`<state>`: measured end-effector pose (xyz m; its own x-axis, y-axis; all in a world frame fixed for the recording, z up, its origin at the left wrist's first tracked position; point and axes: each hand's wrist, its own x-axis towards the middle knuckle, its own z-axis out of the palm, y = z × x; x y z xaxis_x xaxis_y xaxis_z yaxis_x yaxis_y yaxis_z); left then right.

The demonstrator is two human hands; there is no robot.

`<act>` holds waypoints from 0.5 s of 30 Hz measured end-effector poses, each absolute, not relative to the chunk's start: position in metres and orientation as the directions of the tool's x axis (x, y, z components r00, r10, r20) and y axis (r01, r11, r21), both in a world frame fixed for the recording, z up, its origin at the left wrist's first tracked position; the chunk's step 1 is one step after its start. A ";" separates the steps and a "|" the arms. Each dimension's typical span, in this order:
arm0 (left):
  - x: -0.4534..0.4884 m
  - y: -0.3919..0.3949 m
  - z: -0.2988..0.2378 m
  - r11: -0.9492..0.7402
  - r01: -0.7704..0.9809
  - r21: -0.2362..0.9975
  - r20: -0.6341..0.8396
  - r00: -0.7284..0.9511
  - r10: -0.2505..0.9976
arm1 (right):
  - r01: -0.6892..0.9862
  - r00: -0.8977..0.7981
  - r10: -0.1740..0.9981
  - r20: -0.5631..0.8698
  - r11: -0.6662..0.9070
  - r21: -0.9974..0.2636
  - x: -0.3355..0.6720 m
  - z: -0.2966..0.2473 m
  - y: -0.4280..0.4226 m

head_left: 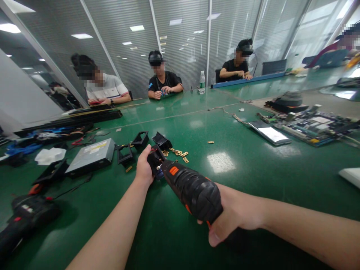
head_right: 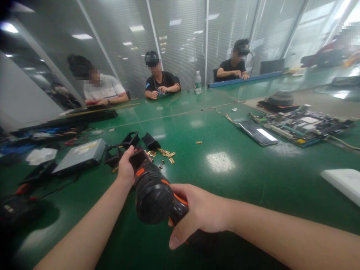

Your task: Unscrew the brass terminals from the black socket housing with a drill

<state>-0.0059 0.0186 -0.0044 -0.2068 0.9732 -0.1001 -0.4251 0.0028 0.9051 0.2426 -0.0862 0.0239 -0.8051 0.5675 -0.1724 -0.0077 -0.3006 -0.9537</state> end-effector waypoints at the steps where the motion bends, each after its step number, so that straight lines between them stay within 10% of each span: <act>1: -0.006 0.019 -0.004 0.003 -0.425 0.905 -0.100 -0.207 0.973 | -0.011 -0.802 0.573 -0.170 -0.298 -0.955 0.243 0.023 -0.086; 15: -0.004 0.018 -0.004 -0.039 -0.424 0.905 -0.070 -0.239 0.968 | 0.022 -0.816 0.533 -0.226 -0.362 -0.932 0.248 0.022 -0.085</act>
<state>-0.0038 0.0183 -0.0044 -0.2390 0.9685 -0.0701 -0.4241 -0.0391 0.9048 0.2479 -0.0851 0.0222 -0.8155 0.5326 -0.2263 0.0224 -0.3618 -0.9320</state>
